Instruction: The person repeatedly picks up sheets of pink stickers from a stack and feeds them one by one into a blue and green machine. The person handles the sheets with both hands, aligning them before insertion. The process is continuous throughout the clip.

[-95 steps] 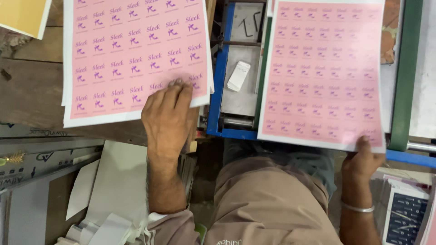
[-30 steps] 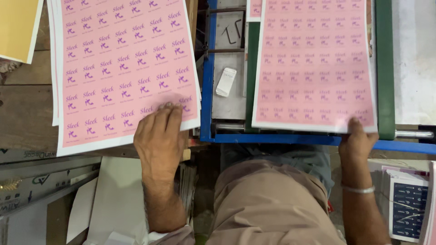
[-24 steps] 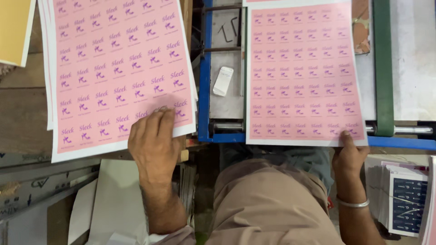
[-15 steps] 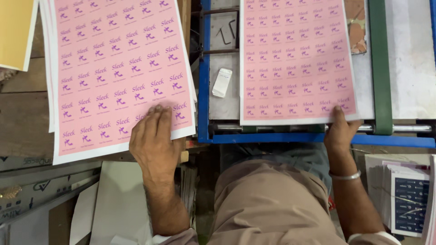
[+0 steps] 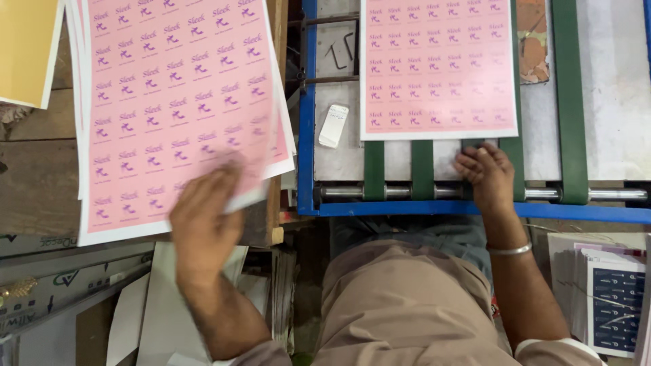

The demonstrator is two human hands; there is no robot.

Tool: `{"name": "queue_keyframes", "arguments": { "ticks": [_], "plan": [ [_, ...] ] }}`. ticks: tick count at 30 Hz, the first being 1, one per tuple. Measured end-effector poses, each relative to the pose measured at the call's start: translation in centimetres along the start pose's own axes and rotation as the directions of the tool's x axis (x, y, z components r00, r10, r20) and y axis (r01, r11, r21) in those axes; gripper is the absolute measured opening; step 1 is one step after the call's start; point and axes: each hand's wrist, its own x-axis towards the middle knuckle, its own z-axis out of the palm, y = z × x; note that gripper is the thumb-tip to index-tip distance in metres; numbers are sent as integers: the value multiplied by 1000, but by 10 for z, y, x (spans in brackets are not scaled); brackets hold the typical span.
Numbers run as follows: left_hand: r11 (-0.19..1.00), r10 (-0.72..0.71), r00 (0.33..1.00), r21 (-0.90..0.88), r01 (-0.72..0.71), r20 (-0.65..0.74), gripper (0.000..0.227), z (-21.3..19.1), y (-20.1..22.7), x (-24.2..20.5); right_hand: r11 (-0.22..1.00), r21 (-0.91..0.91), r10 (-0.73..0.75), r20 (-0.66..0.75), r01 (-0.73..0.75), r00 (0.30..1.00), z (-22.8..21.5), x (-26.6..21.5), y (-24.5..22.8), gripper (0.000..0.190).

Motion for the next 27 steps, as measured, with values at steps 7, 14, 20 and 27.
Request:
{"name": "queue_keyframes", "arguments": {
  "ticks": [7, 14, 20, 27],
  "plan": [
    [996, 77, 968, -22, -85, -240, 44, 12, 57, 11, 996, -2, 80, 428, -88, 900, 70, -75, -32, 49],
    [975, 213, 974, -80, -206, 80, 70, 46, 167, 24, 966, 182, -13, 740, -182, 673, 121, -126, -35, 47],
    [949, 276, 947, 114, -296, 164, 69, 46, 175, 32, 928, 188, 198, 483, -322, 853, 148, -147, -64, 53],
    [966, 259, 961, -7, -260, 102, 49, 13, 136, 13, 989, 146, -7, -23, 10, 1000, 85, -71, -63, 37]
  ]
}}
